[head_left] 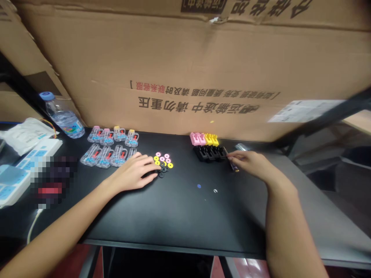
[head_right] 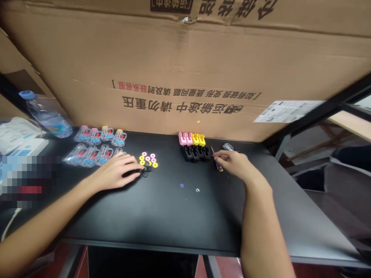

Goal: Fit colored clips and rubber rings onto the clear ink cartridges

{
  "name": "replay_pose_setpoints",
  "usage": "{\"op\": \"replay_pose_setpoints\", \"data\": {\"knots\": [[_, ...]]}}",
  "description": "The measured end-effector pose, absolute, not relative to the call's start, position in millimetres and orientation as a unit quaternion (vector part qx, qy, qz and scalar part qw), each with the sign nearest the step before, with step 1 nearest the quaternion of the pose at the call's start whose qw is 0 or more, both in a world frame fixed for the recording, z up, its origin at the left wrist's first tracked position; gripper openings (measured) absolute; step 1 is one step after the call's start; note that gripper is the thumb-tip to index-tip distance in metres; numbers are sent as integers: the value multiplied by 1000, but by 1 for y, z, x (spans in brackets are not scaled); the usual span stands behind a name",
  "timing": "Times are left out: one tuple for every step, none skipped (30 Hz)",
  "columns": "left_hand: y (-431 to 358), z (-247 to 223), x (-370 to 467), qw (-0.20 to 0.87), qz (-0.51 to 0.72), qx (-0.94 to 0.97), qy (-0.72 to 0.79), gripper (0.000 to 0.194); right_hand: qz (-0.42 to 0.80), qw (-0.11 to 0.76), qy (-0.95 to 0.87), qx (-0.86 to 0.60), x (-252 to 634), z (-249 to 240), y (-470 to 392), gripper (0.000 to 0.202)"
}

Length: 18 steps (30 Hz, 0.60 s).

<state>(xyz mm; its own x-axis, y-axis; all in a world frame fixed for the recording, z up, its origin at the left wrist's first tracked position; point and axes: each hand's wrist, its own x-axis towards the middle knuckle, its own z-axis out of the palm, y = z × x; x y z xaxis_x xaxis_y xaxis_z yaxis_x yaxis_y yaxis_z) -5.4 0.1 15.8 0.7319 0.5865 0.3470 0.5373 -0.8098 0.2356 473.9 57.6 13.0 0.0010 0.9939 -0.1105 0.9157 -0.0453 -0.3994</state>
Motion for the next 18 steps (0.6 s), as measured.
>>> {"op": "replay_pose_setpoints", "data": {"knots": [[-1,14,-3,54,200,933,295,26,166,113,-673,-712,470,17,55,27],[-2,12,-2,46,193,936,289,27,147,124,-665,-722,466,21,53,28],[-3,11,0,38,187,939,285,28,132,137,-659,-727,462,26,50,30],[-3,9,0,33,183,941,283,28,120,150,-654,-731,458,30,47,31],[-3,8,1,30,181,942,281,27,110,160,-648,-736,455,33,45,32],[-3,7,1,30,181,943,278,27,100,170,-641,-742,451,36,43,32],[-2,6,1,34,184,943,275,26,86,180,-633,-748,448,39,41,32],[-1,5,0,38,188,943,273,25,70,192,-626,-753,444,41,40,31],[-1,5,0,42,192,942,273,25,51,210,-620,-754,439,42,39,31],[0,4,-1,46,196,940,275,24,31,233,-617,-751,434,42,38,31],[1,4,-2,48,200,939,276,24,13,260,-618,-742,427,42,38,32],[1,4,-2,49,203,938,276,24,0,290,-621,-729,419,42,37,32],[1,5,-3,50,205,938,276,23,-5,315,-631,-709,410,41,36,33],[1,6,-3,52,207,938,275,23,-9,339,-641,-688,401,41,35,33],[1,7,-3,55,209,937,274,22,-12,356,-656,-666,392,40,33,32],[1,8,-3,60,212,936,273,22,-8,359,-676,-644,383,39,31,30],[1,10,-3,67,214,936,273,21,-5,362,-692,-624,375,39,30,29],[1,11,-3,75,215,935,271,19,0,365,-707,-606,368,38,28,27]]}}
